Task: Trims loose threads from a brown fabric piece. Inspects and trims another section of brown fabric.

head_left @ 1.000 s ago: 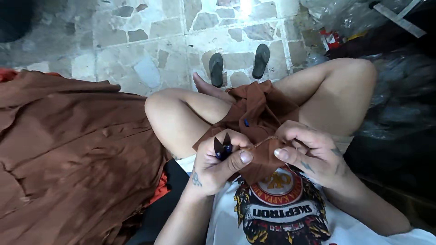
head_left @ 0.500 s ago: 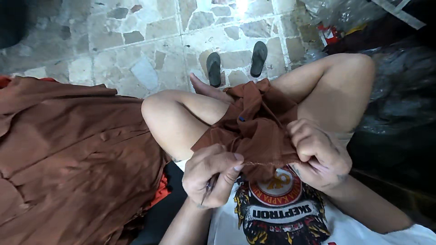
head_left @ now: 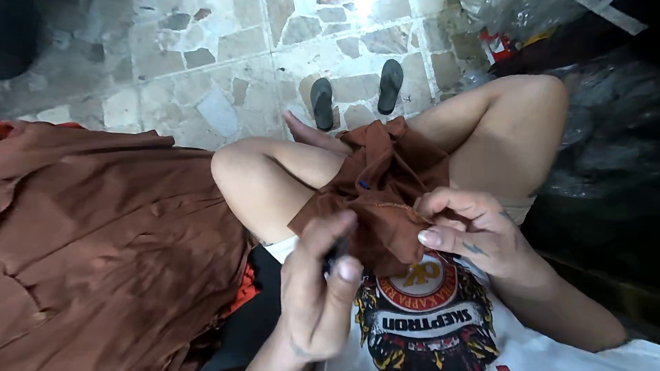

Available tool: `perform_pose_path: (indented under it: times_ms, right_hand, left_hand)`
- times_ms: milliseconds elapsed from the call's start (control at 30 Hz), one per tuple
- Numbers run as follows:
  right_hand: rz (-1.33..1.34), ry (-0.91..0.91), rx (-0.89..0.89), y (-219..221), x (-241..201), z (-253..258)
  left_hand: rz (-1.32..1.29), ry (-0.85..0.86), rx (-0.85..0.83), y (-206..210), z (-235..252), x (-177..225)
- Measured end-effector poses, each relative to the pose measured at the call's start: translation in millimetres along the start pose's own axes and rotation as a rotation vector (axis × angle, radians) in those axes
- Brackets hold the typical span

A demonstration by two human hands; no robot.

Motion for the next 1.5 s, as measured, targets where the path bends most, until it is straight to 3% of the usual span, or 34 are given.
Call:
perform_pose_path:
  times_ms: [167, 333, 567, 1167, 1500]
  right_hand:
    - [0.057, -0.018, -0.056, 8, -5, 0]
    - [0.049, -0.04, -0.071, 9, -13, -3]
    - [0.003, -0.045, -0.05, 9, -16, -5]
    - [-0.198, -0.106, 0.074, 6, -21, -6]
    - [-0.044, -0.009, -0.053, 5, -10, -3]
  left_hand:
    - [0.032, 0.124, -0.188, 23, 1, 23]
    - [0.061, 0.069, -0.157, 26, 2, 9]
    - [0.024, 0.205, -0.134, 25, 2, 31]
    - [0.216, 0.171, -0.224, 28, 6, 25]
    - [0.111, 0.202, -0.213, 30, 4, 18]
Point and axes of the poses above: each hand's wrist, its own z-axis towards the middle knuckle, its own y-axis out of the palm, x = y × z, the point moved 8 cm from there along z, towards the middle knuckle, and after that the axes turned 13 degrees about y, right-handed, at the moved point
